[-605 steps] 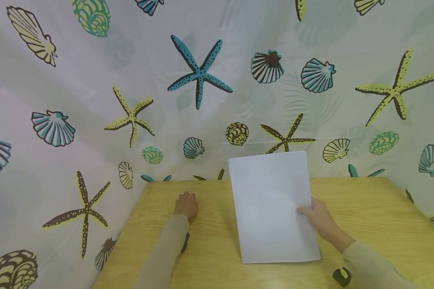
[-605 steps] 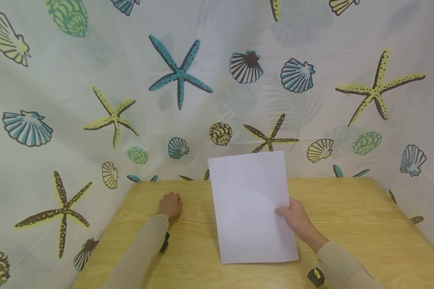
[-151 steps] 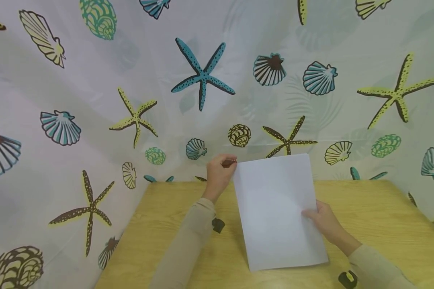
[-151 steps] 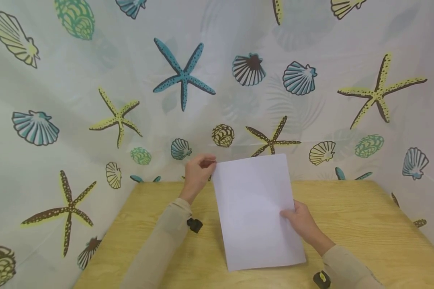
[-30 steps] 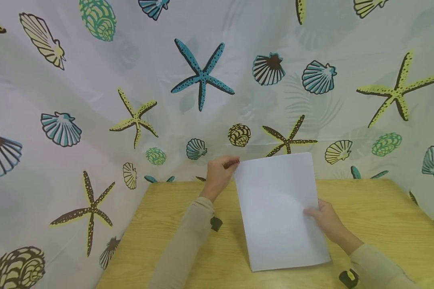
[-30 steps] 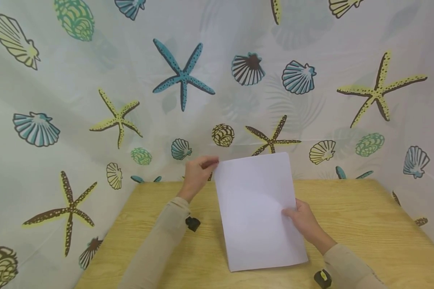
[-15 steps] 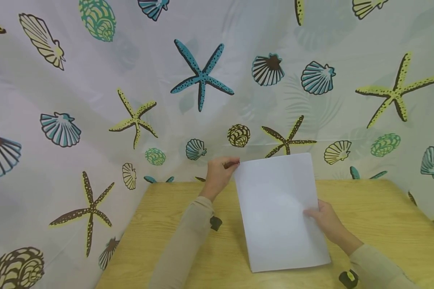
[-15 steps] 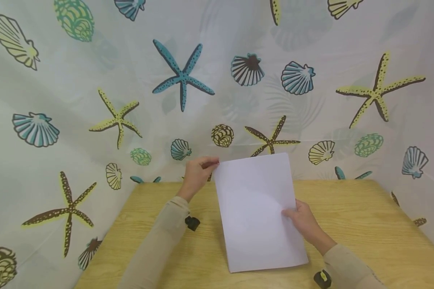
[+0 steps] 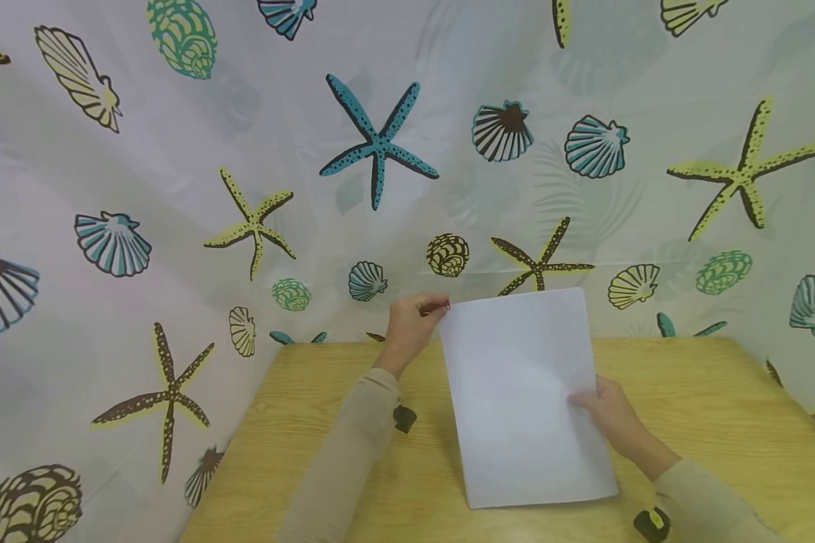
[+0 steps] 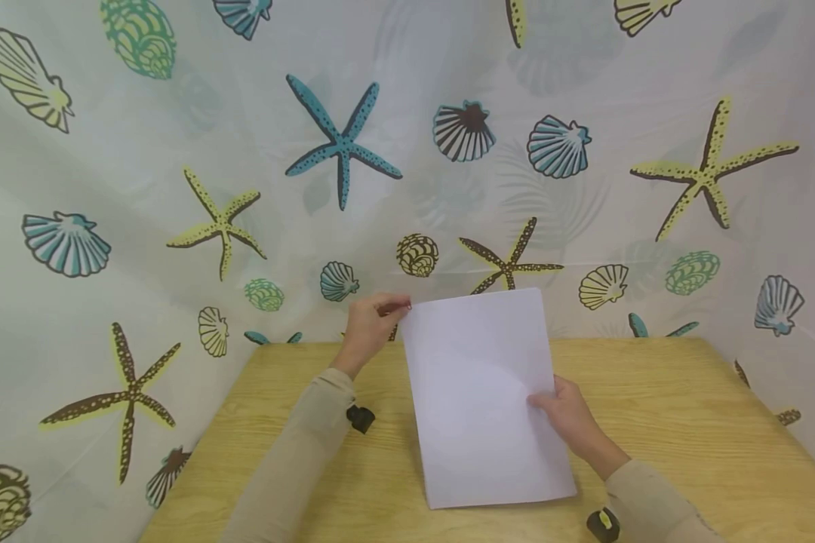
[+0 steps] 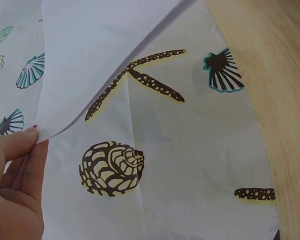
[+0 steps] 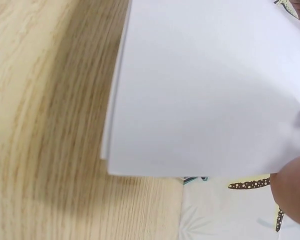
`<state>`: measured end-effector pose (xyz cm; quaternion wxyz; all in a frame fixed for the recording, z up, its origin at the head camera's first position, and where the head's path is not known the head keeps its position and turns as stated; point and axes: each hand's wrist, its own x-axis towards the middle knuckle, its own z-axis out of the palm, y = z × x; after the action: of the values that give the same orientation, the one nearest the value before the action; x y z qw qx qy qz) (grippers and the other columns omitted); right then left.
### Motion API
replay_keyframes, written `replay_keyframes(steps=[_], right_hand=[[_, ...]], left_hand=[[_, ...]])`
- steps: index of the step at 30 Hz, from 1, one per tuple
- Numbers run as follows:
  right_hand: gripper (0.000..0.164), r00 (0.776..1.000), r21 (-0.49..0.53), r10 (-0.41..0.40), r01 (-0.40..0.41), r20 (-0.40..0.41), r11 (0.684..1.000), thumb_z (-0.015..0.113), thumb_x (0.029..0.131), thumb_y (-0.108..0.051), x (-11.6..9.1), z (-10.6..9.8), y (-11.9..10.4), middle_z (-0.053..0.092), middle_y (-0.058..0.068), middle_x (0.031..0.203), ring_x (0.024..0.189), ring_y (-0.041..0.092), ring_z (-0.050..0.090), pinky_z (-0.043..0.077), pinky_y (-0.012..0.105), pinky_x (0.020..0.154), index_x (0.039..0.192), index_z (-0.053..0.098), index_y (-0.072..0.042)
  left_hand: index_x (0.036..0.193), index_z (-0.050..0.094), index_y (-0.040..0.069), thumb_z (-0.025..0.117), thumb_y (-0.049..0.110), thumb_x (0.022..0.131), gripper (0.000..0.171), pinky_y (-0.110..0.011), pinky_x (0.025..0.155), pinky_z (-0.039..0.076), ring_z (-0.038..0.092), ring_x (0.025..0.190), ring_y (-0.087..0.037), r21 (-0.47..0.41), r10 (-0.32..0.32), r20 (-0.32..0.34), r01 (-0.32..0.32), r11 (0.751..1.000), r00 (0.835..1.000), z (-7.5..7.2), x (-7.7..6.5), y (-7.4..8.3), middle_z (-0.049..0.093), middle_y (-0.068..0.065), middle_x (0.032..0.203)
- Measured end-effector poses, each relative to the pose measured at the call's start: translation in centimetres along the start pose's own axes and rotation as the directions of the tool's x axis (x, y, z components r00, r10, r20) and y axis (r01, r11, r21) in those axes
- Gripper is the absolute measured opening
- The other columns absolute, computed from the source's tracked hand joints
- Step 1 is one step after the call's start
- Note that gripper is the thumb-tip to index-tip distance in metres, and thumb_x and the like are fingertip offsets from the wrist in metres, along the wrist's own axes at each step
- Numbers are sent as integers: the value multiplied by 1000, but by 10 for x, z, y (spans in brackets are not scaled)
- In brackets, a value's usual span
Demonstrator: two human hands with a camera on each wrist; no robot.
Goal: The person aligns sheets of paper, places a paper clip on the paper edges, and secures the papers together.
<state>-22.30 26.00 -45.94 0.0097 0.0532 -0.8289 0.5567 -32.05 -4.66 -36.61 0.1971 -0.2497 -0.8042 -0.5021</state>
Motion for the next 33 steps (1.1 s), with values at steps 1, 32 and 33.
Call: replay_keyframes(steps=[1,32,33], right_hand=[[49,1000,1,0,0,-1,1000,46,93,-3,0,0,0,41,36,133,124,48,40,36,58,99,134,32,19],[48,1000,-18,-8,8,-11,1000,45,93,-4,-3,0,-4,43,36,131,122,48,41,35,59,99,134,33,18],[48,1000,-19,-8,8,-11,1000,45,93,-4,-3,0,-4,43,36,131,122,48,41,36,59,99,134,33,18]], left_hand=[[100,72,2,68,0,85,16,-19,74,53,67,86,-14,-8,-8,0,8,1000,1000,0,0,0,71,-8,95],[105,71,1,69,2,84,21,-19,71,53,68,85,-15,29,75,-51,-73,997,996,2,-3,-2,71,-9,96],[105,71,1,69,1,84,21,-19,71,53,68,84,-15,35,81,-52,-79,996,995,3,-3,-2,71,-9,95]])
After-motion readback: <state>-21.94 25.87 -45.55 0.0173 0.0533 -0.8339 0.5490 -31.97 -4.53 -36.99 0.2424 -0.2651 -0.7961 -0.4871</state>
